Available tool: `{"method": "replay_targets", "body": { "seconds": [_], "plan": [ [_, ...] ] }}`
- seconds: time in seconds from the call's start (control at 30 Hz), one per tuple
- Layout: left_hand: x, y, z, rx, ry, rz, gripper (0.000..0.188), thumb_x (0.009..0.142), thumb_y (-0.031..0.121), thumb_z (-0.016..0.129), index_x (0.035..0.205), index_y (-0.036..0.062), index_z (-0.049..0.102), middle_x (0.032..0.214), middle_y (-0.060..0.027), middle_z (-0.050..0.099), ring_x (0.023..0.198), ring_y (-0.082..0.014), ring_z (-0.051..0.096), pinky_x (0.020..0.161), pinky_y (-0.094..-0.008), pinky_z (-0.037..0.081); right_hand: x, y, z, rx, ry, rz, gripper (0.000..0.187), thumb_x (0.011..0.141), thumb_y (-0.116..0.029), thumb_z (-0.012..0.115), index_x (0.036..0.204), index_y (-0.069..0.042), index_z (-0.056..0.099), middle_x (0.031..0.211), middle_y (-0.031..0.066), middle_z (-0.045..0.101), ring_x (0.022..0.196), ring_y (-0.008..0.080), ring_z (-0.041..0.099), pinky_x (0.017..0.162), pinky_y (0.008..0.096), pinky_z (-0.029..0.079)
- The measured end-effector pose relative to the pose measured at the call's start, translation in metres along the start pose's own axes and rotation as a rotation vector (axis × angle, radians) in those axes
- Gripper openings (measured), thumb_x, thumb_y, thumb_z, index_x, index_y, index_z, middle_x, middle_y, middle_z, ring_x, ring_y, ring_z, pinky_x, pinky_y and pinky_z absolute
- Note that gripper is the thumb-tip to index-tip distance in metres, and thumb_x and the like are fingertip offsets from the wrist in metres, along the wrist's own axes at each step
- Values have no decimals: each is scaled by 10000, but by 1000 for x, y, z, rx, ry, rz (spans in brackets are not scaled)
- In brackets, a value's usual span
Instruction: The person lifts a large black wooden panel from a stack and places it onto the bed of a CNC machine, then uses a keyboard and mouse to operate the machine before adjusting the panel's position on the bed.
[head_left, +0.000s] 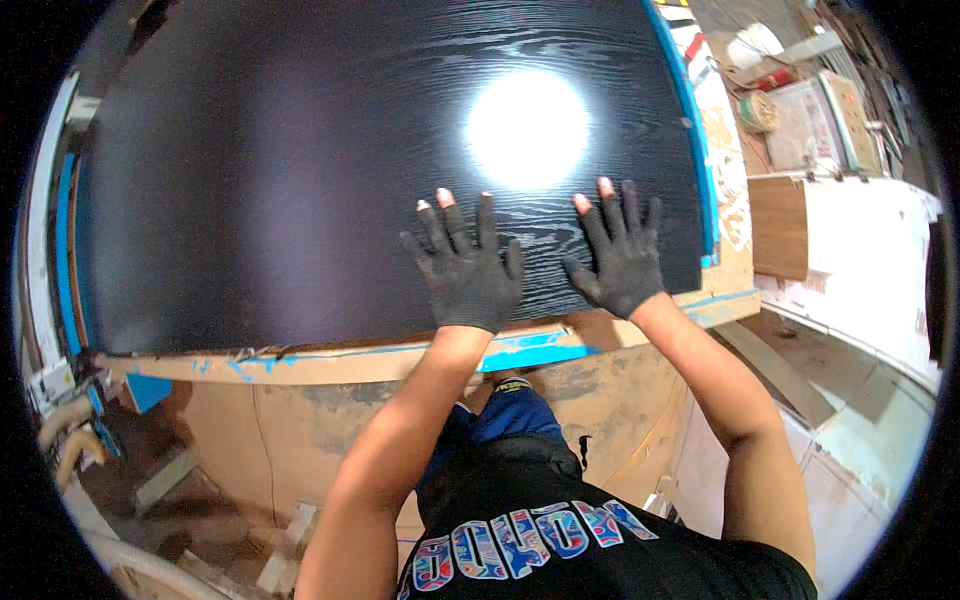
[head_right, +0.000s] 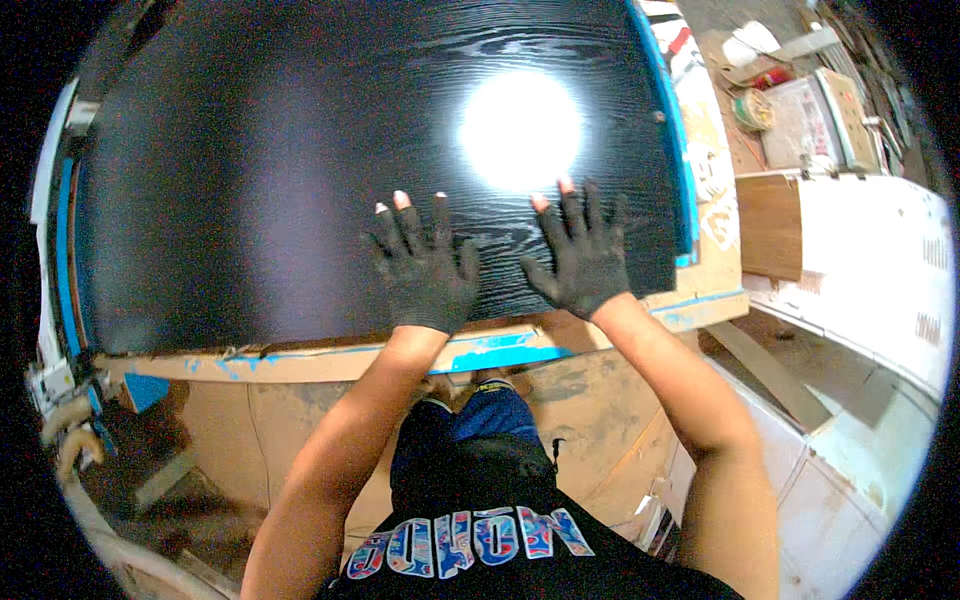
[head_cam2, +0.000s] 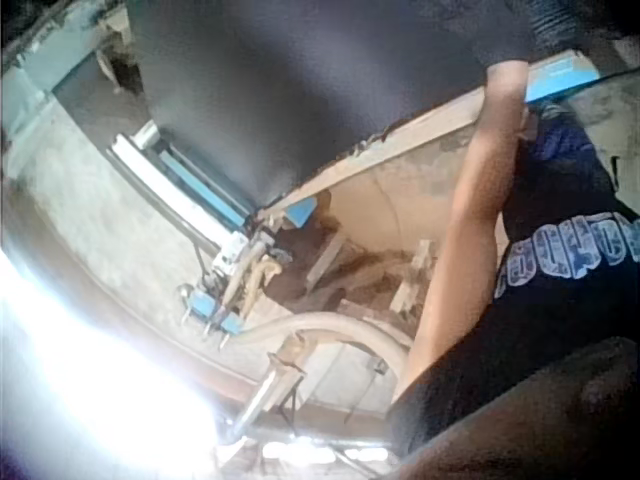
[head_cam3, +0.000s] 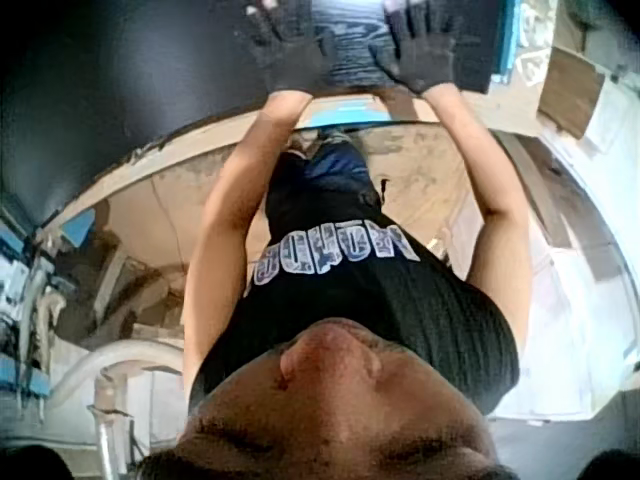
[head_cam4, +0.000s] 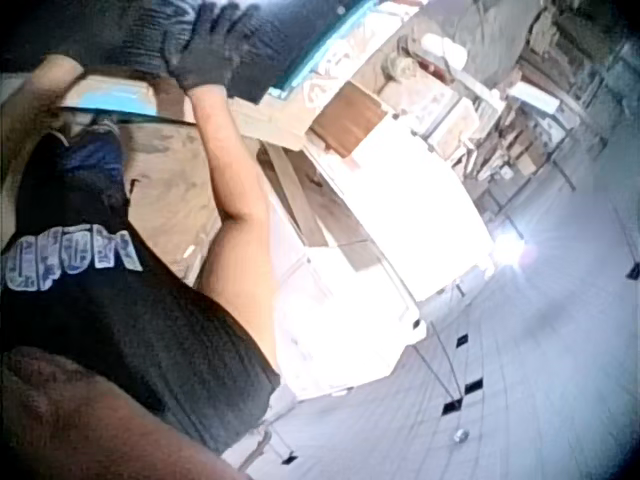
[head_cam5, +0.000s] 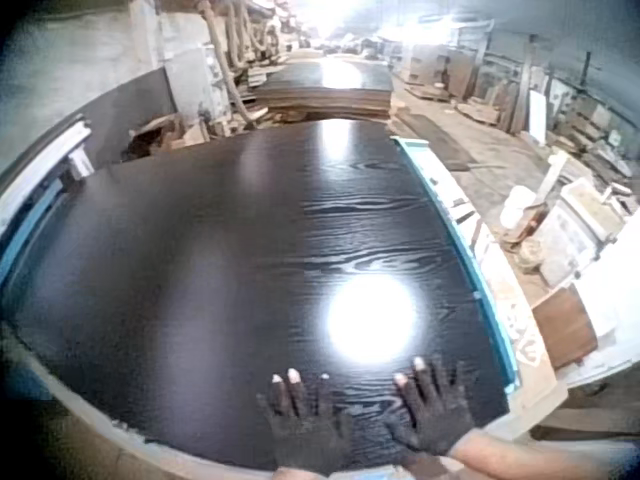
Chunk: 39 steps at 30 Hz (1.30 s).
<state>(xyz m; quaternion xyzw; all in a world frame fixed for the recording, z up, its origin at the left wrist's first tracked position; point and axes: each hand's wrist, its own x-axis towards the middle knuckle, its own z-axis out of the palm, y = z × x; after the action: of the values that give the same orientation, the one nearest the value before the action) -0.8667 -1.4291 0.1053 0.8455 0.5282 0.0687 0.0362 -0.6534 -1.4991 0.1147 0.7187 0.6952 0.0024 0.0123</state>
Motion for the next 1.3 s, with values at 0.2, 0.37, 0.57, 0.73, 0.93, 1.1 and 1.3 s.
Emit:
{"method": "replay_targets", "body": {
  "seconds": [0.2, 0.37, 0.57, 0.73, 0.93, 1.1, 1.3],
  "plan": [
    [-1, -13, 10, 96, -8, 34, 689, 952, 475, 427, 1537, 142, 279, 1587, -268, 149, 1465, -473, 111, 1141, -658, 68, 4, -12, 13, 31, -49, -46, 786, 874, -644, 490, 1508, -210, 324, 1585, 195, 205, 1456, 461, 131, 1111, 707, 100],
    [-9, -78, 12, -8, -32, 210, 683, 943, 529, 434, 1515, 171, 327, 1604, -164, 192, 1476, -400, 152, 1167, -590, 113, 4, -17, -15, 53, -198, 148, 773, 856, -721, 438, 1516, -343, 300, 1601, 159, 216, 1444, 502, 148, 1065, 745, 170],
    [-27, -238, -42, 53, -212, -222, 703, 968, 504, 434, 1547, 157, 237, 1620, -148, 160, 1492, -367, 120, 1193, -508, 140, -17, 41, -27, 101, -260, 346, 842, 848, -701, 460, 1546, -277, 256, 1594, 237, 174, 1454, 480, 144, 1174, 570, 114],
    [-73, -329, -22, 217, -100, -426, 735, 972, 529, 417, 1563, 163, 178, 1630, -139, 117, 1491, -379, 112, 1186, -522, 143, -13, 27, 6, 25, -106, 505, 817, 908, -669, 414, 1563, -232, 199, 1598, 243, 151, 1455, 499, 114, 1168, 595, 71],
    [-73, -298, -14, 307, -17, -667, 672, 997, 526, 344, 1548, 154, 244, 1606, -170, 195, 1472, -401, 177, 1172, -528, 180, 18, 10, 18, -20, 153, 359, 664, 943, -496, 446, 1511, -170, 334, 1541, 272, 273, 1438, 447, 221, 1181, 541, 129],
    [-71, -276, -19, 337, 109, -636, 625, 997, 456, 398, 1516, 115, 321, 1570, -191, 283, 1438, -419, 257, 1168, -521, 199, 38, 33, 13, 66, 251, 263, 570, 929, -394, 492, 1432, -127, 453, 1495, 251, 368, 1392, 400, 333, 1153, 514, 229],
    [-71, -279, -13, 324, 166, -566, 577, 995, 391, 405, 1496, 109, 363, 1579, -177, 272, 1448, -394, 251, 1173, -490, 208, 68, 54, 20, 121, 326, 276, 512, 921, -351, 491, 1381, -126, 513, 1474, 217, 430, 1355, 360, 410, 1141, 499, 261]
  ]
}}
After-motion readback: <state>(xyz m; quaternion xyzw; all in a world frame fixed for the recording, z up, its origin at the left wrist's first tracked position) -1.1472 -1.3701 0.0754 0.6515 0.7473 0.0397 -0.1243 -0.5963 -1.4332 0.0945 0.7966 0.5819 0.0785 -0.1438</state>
